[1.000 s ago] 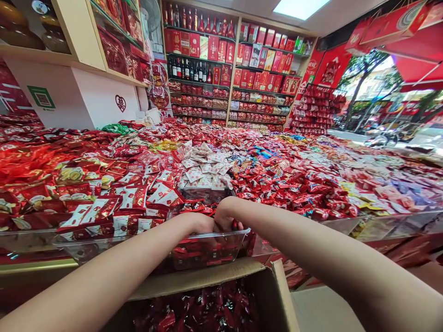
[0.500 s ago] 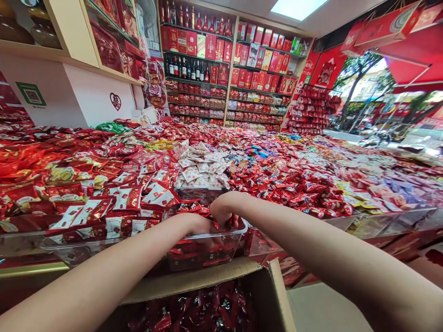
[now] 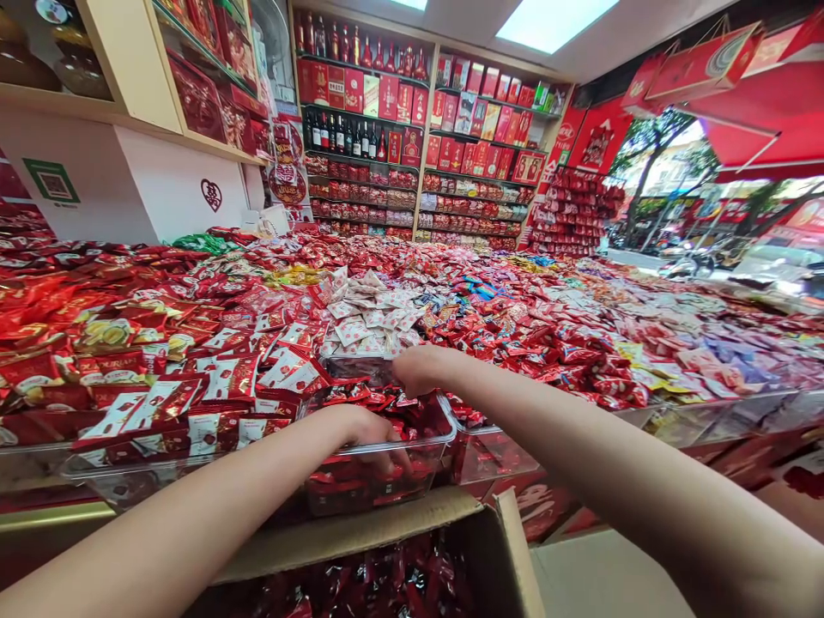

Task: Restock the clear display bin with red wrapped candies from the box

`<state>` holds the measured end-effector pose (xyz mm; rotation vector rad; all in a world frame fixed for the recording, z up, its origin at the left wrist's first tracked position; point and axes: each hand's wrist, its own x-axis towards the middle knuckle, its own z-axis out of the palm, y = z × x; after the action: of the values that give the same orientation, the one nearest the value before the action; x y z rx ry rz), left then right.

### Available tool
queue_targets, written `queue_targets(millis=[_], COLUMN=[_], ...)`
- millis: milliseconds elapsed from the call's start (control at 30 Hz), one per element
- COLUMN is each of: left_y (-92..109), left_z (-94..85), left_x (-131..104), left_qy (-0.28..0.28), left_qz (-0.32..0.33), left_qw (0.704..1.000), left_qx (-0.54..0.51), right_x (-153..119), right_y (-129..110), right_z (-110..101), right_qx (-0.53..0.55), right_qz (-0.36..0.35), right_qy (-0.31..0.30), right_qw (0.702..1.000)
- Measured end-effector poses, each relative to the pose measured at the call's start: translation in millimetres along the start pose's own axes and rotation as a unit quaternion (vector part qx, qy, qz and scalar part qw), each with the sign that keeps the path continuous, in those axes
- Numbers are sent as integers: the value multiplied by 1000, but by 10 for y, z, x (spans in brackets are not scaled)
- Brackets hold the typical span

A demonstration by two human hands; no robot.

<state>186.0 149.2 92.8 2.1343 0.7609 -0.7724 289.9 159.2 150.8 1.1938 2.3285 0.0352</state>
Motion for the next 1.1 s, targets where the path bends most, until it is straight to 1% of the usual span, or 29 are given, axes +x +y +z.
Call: queue_targets(millis=[33,67,167,267,367,500,633,933,1033,1100], left_y=[3,5,1,-16,-15,43,90,-24,-34,-28], left_z=[-3,-4,-2,2,3,-2,-4,17,10,4], left_x=[3,8,28,45,36,-10,-41,36,48,48], left_qy=[-8,-15,-30,-32,-32,-32,-31,-22,-24,-25], left_qz=[2,5,11,13,18,9,-2,12,18,22], left_qw=[1000,1000,999,999,999,999,1000,1000,1000,999], left_qx=[4,7,16,19,13,4,-3,-2,2,5], right_x=[71,150,362,454,470,502,515,559,575,578], right_y=[-39,-85,-226,-303,-318,-323,-331,-320,-310,-292], right_z=[33,78,230,316,341,364,372,434,454,467], right_qx=[-8,-9,19,41,49,54,56,44,41,47], right_qz=[-12,-26,-41,-7,26,60,60,60,45,9], right_qy=[-3,-19,-91,-136,-161,-166,-161,-129,-124,-125], right_qw=[1000,999,995,990,985,983,984,989,990,991])
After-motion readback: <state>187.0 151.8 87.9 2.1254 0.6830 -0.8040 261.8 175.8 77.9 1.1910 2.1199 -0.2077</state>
